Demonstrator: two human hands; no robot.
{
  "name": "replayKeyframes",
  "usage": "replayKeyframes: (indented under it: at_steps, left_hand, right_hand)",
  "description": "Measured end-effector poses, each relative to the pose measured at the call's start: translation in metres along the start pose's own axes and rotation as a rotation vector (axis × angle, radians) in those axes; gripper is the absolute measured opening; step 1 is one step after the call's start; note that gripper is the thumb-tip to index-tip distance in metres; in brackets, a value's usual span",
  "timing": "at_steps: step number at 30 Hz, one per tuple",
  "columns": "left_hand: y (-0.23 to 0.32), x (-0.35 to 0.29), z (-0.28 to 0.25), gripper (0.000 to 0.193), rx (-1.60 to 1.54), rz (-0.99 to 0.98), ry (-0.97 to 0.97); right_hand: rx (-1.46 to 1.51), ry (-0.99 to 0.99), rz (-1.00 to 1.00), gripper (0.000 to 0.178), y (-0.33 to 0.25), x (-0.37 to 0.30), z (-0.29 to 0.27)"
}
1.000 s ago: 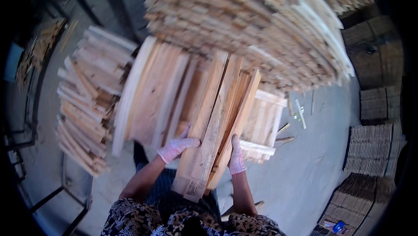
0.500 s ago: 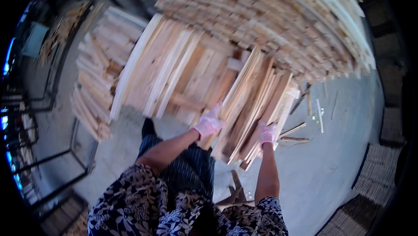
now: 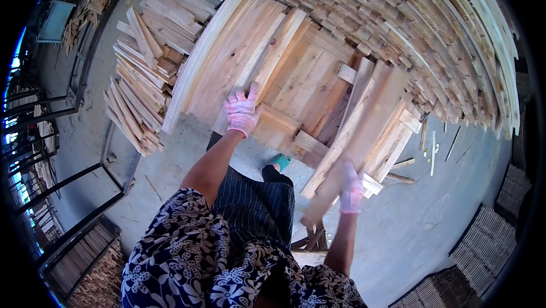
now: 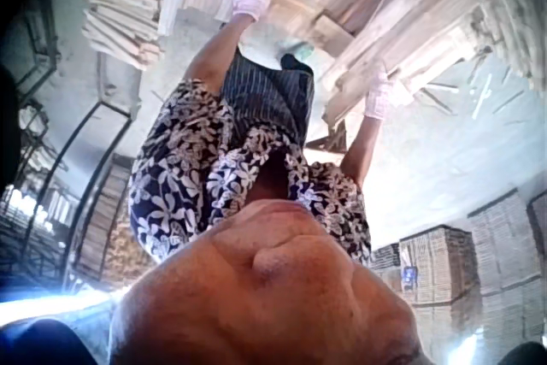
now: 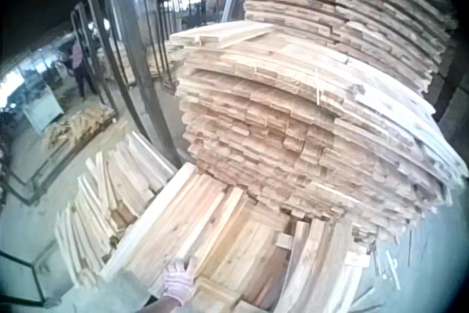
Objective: The person repeatedly picks up bundles of wooden planks from a pile and stacks them onto a growing stack. The person wears pink gloves and handles the wood by hand, aligning the planks as they are placed.
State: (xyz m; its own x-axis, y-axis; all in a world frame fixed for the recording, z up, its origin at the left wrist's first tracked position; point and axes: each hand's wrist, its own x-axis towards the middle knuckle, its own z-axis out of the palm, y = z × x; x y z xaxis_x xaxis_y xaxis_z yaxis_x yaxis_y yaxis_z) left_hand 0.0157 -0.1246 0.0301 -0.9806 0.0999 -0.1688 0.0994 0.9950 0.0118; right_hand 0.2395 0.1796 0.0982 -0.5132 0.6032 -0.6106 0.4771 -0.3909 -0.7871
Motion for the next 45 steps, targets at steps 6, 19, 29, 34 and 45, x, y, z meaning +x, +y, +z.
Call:
replayKeyframes:
  at_steps: [6,19,29,34,45]
  left_hand:
    - [-0.011,0.022,-0.023,0.083,-0.185,0.079,-0.2]
    - [-0.084,0.074,-0.028,0.055,-0.101,0.246,-0.041]
    - [-0.076,0.098,-0.006,0.054,-0.249,0.341,0.228]
    - [-0.084,0.097,-0.003,0.053,-0.268,0.318,0.239]
    - [0.052,0.05,-0.022,0.047,-1.003,0.321,0.019]
  right_hand:
    - [-0.242,-0.203,0.06,0.087,-0.007,0.071,0.189]
    - [-1.024,0.181,0.096,0.111,-0.06,0.085,0.317]
    - [-0.924,0.176,-0.044,0.105,-0.012,0.066,0.29]
    - [-0.961,0.232,-0.148,0.108,0.008,0.027,0.281]
    - [-0.664,0.165,-0.496,0.093,0.054,0.047,0.232]
